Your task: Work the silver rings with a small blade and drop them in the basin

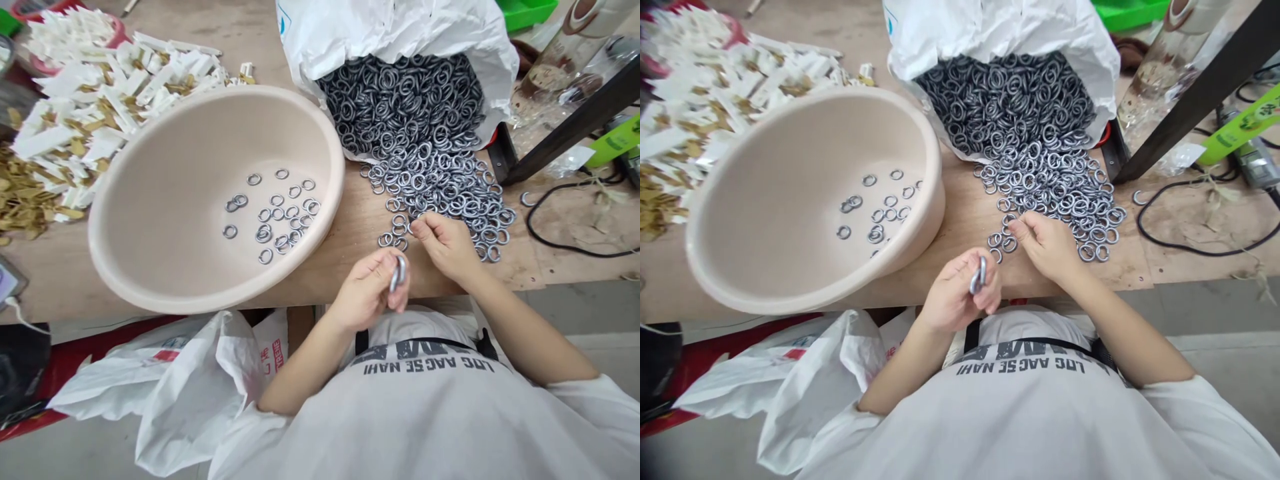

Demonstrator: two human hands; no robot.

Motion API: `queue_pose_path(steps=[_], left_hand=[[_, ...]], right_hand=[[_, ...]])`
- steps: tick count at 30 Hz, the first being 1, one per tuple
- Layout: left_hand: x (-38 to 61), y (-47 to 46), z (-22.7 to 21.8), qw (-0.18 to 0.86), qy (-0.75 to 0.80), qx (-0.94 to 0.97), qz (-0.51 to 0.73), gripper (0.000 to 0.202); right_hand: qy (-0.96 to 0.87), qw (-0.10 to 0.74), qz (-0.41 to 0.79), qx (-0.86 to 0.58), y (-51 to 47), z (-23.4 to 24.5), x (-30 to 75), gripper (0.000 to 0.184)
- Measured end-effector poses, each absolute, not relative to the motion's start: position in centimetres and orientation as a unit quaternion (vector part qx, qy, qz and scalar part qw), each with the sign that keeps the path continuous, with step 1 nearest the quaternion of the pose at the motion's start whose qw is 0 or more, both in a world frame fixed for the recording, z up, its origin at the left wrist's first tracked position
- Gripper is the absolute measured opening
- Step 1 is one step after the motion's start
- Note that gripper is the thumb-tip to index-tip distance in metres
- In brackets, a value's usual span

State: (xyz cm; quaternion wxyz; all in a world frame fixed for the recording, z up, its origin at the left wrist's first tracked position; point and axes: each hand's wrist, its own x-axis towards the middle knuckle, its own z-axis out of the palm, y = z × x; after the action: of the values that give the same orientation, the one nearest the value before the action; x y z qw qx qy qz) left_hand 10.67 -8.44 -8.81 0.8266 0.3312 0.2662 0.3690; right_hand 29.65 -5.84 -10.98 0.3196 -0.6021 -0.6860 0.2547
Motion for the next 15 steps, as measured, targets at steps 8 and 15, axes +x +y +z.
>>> queue_pose_path(steps=[8, 15], left_hand=[[7.4, -5.5, -10.8, 0.731, 0.400, 0.300, 0.464, 0.028], [9.8, -5.6, -11.7, 0.666, 0.467, 0.372, 0.448, 0.032]], right_hand=[[-0.771, 0.090, 0.080, -0.625, -6.5, -11.6, 28.4, 0.040], [-0.740, 0.157, 0.089, -0.648, -5.9, -12.4, 29.0, 0.032]])
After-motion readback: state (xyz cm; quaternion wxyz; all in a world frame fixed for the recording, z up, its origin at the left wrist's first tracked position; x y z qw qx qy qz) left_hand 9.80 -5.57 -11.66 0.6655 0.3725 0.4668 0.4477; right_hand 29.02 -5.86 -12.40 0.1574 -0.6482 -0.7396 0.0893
